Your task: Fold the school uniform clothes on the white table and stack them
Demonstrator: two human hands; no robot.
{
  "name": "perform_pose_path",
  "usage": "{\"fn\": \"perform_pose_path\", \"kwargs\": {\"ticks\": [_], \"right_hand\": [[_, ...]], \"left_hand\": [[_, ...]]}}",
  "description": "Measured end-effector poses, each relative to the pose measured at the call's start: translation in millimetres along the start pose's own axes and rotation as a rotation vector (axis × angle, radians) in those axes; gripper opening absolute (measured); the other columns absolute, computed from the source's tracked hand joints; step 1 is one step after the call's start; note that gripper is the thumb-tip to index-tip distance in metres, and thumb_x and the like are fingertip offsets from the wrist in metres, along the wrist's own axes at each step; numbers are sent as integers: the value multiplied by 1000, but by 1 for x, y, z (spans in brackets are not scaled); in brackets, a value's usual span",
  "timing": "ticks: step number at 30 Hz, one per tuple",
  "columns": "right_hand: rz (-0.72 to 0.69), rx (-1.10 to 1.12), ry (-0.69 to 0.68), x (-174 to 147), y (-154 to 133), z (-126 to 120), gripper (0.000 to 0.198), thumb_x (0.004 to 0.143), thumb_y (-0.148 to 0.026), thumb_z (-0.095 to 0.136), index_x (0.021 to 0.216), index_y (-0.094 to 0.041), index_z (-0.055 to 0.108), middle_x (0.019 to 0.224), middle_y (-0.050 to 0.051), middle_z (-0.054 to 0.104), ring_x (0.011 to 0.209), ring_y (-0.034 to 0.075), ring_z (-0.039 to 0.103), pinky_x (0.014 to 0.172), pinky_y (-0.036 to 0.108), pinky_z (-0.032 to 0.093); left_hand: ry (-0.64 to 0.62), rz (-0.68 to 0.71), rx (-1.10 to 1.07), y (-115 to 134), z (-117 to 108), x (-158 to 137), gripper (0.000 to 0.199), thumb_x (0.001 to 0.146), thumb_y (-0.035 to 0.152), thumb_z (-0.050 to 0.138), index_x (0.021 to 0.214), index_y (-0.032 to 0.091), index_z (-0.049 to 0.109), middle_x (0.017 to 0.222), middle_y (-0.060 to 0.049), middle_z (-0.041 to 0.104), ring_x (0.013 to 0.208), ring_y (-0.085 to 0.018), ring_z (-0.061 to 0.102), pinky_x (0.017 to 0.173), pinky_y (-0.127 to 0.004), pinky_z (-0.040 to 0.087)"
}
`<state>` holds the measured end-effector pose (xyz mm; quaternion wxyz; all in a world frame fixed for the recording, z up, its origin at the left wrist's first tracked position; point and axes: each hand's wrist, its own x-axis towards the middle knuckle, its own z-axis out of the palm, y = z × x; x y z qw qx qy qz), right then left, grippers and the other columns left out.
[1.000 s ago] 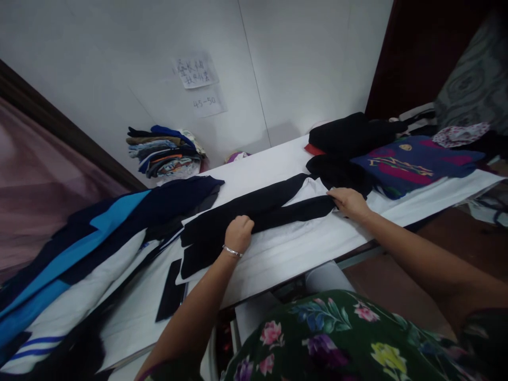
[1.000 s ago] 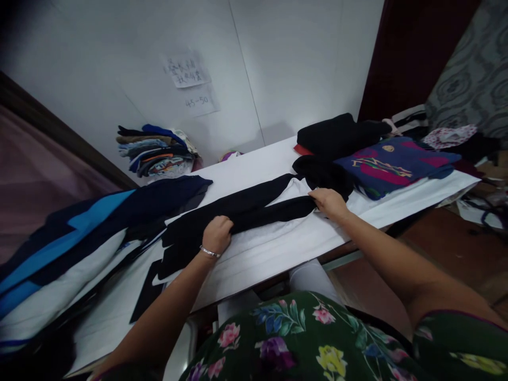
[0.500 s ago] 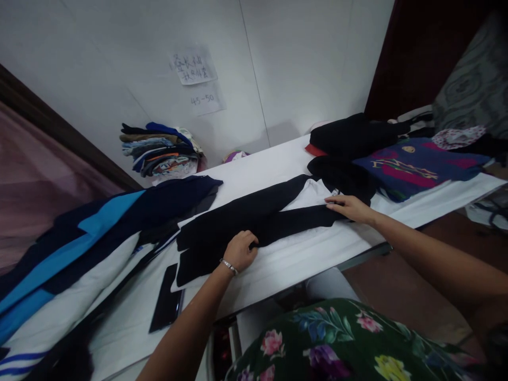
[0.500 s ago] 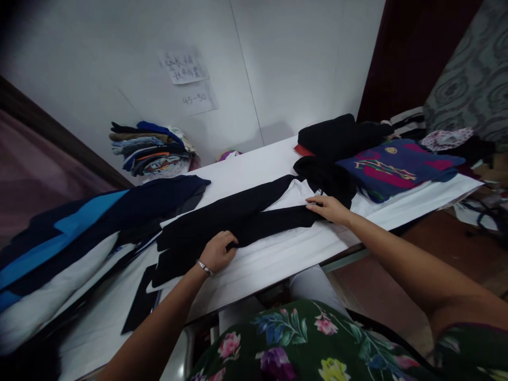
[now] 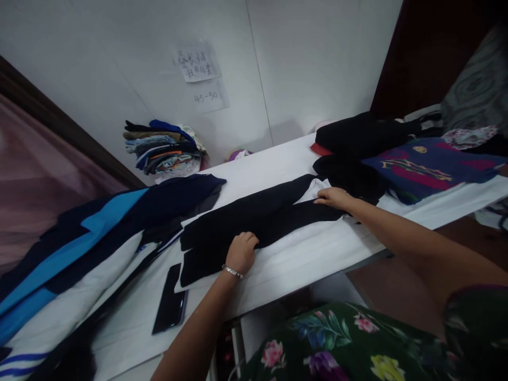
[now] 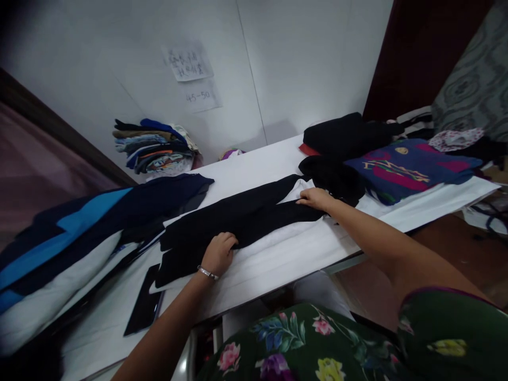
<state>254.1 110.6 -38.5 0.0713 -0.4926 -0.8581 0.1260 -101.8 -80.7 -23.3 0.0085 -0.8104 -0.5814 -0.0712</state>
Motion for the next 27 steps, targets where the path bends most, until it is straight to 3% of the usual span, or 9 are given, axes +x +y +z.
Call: {"fn": "perform_pose_path", "kwargs": {"ticks": [6,9,11,13,16,18,21,24,27], "right_hand": [[-57,-84,-17,-10,-4,-4,35,89,-50,47,94,-22,67,93,6,70,84,21,62,66,28,39],[-42,-182,18,-13,-8,-5,34,90,-46,47,104,-21,67,105,8,69,93,24,63,69,29,42],[-5,-194,33,-16,-11,-5,32,90,-39,47,106,-20,67,109,9,69,97,25,63,73,31,44],[37,-170,52,-20,-18,-6,30,87,-32,49,108,-20,67,111,10,68,100,26,63,78,33,45],[17,-99,149,-30,-40,-4,33,87,-29,48,113,-20,65,118,10,66,110,27,59,92,41,42],[-39,-31,239,-40,-59,1,38,92,-35,41,120,-20,62,127,11,61,120,28,53,101,48,36],[-131,20,292,-55,-81,14,49,95,-47,34,133,-22,53,143,12,46,135,29,37,109,55,24],[-174,-11,153,-60,-82,28,60,92,-57,37,142,-23,44,151,11,35,141,30,26,111,57,17],[-159,-19,31,-55,-71,36,66,90,-61,38,145,-24,39,154,9,27,142,31,21,112,57,17]], "left_hand": [[-15,9,-7,-10,-7,-16,33,66,-1,50,90,18,64,98,-7,64,92,-23,55,78,-36,44],[0,36,-128,-11,-14,-22,19,74,12,57,90,19,63,94,-5,65,88,-21,57,77,-35,46],[91,19,-195,-10,-21,-21,12,82,26,57,90,20,63,93,-5,66,88,-20,59,79,-35,47],[233,-10,-204,-6,-27,-13,18,87,33,53,93,20,63,99,-7,67,95,-21,60,85,-36,47],[351,-42,-124,4,-27,8,30,91,37,49,110,19,62,123,-11,62,118,-25,53,101,-43,39],[301,-77,-44,11,-18,22,44,91,42,48,127,18,55,141,-12,49,133,-28,39,110,-49,29],[93,-164,36,17,3,37,61,91,51,44,142,18,41,152,-12,33,141,-31,25,112,-56,20],[-79,-198,59,16,19,40,67,91,57,38,145,18,36,154,-10,29,143,-30,22,113,-56,19],[-108,-195,88,13,24,39,69,91,60,34,147,19,33,155,-9,26,144,-29,19,114,-55,18]]}}
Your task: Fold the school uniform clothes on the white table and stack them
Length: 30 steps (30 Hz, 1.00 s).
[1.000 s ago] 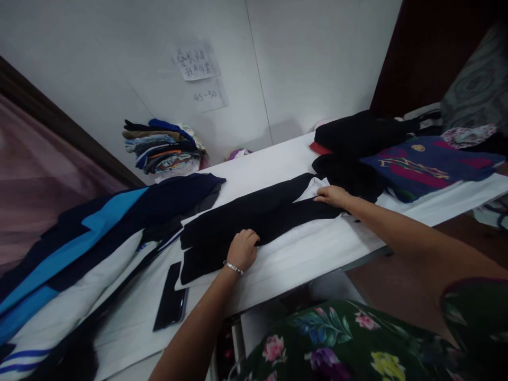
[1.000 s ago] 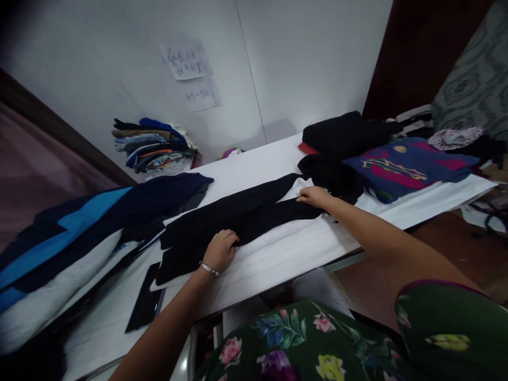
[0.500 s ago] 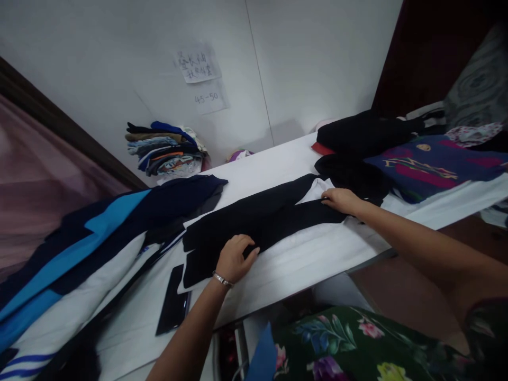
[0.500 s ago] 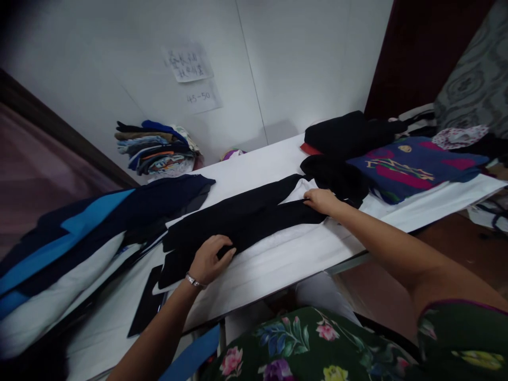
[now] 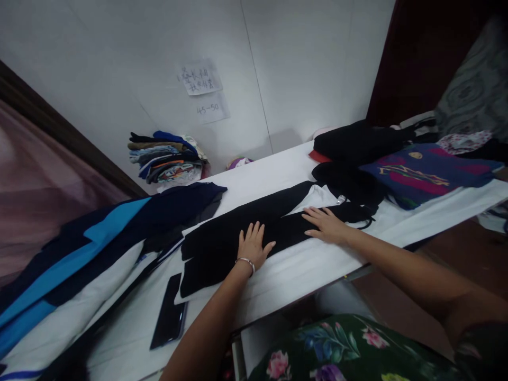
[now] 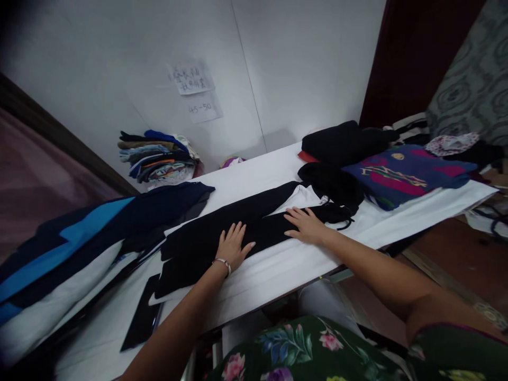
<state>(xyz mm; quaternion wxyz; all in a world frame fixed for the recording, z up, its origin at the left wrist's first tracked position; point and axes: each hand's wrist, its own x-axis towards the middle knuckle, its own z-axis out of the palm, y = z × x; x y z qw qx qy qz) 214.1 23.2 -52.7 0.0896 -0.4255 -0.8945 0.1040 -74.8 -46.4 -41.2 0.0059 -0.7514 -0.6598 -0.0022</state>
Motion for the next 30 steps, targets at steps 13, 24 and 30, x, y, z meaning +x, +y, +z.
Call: {"fn": "perform_pose_path", "kwargs": {"ticks": [13,24,30], "right_hand": [[57,93,527,-11,55,-48,42,92,-41,46,126,-21,61,142,11,48,135,27,38,110,48,31],[780,-22,295,15,163,-110,40,83,-37,56,110,-9,69,106,18,70,99,30,64,82,36,48],[612,56,585,45,115,-135,38,87,-35,47,109,-13,70,107,12,70,99,26,64,84,32,47]], "left_hand": [[85,22,0,-4,5,0,62,93,54,37,144,18,39,152,-11,32,141,-30,26,112,-57,21],[105,15,-20,-4,5,-1,62,92,54,37,143,20,40,151,-11,35,141,-30,27,112,-57,21],[96,13,-24,-3,6,-1,63,92,55,37,144,19,39,153,-10,32,142,-30,25,112,-56,19]]}}
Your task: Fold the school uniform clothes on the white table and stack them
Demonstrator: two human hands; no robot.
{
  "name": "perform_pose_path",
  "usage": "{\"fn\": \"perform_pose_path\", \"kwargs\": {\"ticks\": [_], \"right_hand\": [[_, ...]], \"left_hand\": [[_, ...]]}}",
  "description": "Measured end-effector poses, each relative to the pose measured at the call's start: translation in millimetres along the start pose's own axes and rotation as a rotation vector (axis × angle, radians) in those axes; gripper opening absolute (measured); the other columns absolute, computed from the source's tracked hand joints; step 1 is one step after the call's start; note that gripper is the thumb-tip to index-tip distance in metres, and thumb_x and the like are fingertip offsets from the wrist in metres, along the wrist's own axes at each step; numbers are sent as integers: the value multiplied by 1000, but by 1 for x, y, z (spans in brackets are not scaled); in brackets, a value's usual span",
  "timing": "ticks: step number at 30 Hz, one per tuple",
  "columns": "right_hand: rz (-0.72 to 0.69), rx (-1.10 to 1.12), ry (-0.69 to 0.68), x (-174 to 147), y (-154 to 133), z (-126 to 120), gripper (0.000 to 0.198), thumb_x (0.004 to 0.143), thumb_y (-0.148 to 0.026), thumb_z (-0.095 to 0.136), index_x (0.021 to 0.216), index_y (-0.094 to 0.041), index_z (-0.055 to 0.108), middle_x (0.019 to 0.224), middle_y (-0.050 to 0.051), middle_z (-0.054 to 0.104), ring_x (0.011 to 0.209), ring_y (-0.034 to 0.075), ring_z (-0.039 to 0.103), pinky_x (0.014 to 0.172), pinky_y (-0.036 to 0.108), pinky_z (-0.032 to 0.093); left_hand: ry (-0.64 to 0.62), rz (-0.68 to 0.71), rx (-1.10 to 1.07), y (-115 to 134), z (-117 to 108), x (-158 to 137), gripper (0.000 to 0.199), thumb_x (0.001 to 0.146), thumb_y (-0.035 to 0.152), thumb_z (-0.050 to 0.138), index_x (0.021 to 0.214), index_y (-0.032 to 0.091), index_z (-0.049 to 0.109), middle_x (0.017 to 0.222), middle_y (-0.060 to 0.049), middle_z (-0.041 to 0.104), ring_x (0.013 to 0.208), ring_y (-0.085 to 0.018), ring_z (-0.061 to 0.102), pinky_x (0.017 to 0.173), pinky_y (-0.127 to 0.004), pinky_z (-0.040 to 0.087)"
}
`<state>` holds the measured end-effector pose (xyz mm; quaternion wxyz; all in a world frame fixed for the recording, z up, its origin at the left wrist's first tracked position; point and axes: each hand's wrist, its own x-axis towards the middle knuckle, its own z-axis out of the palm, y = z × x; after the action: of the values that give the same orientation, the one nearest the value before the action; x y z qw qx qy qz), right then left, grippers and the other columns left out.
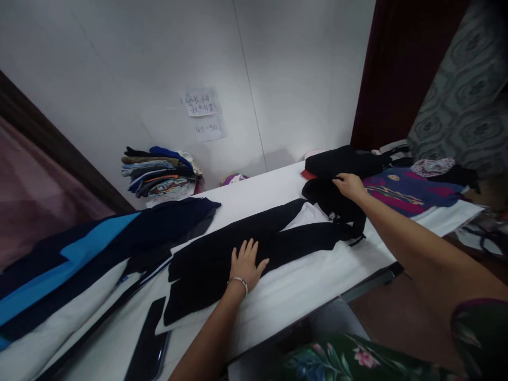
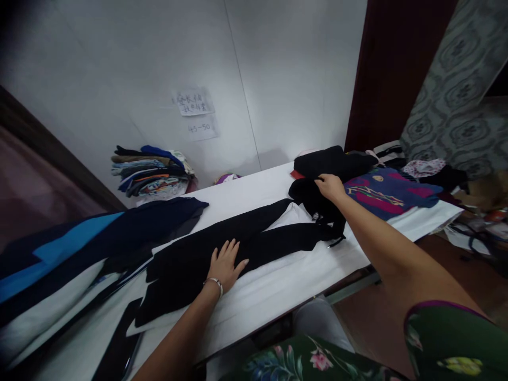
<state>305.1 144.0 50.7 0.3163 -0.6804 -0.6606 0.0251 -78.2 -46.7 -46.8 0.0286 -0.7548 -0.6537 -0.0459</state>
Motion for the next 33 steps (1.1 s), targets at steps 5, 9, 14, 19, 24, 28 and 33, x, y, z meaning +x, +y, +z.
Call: {"fn": "perform_pose_path", "kwargs": {"ticks": [5,9,14,19,24,28,33], "right_hand": [[-451,276,-31,-64,-91,1,29,84,-27,52,105,-20,70,104,6,70,95,21,63,83,30,48],[-691,164,-264,-139,-128,23,27,83,-22,55,107,-21,67,97,5,66,88,19,62,73,28,47],[-838,-28,-466,-184,-120,55,31,84,-25,58,114,-19,64,96,9,62,87,20,59,71,30,46],[-848,88,-349,-191,-104,65,30,90,-27,51,117,-17,62,96,10,62,88,22,58,74,34,49],[-797,370,-132,-190,-98,64,26,93,-28,46,110,-20,63,96,9,66,86,20,61,75,35,51],[-773,471,-49,-186,-99,61,25,93,-29,47,112,-23,63,95,8,67,87,20,62,76,35,52],[-801,458,-77,-186,-100,55,26,94,-29,45,112,-22,64,94,9,67,85,20,62,74,35,52]], "left_hand": [[-1,-3,-15,0,2,0,63,92,56,36,143,20,39,152,-10,33,142,-30,25,112,-57,19],[5,-1,-34,1,0,-1,63,91,56,37,144,21,39,153,-10,33,142,-30,25,113,-56,19],[6,-8,-59,2,-2,-1,62,90,56,40,143,23,40,152,-9,34,141,-29,26,113,-56,19],[26,-39,-169,1,-6,-3,58,90,52,46,139,21,45,149,-11,39,140,-29,29,113,-55,18],[252,-161,-476,12,-28,19,37,90,41,51,118,19,62,125,-11,63,116,-25,56,103,-46,38],[214,-316,-961,33,-43,70,36,82,45,61,107,19,67,103,-10,71,88,-21,66,89,-34,48],[-36,-600,-1399,57,-48,132,38,68,46,75,86,14,69,79,-10,71,79,-25,67,74,-35,52]]}}
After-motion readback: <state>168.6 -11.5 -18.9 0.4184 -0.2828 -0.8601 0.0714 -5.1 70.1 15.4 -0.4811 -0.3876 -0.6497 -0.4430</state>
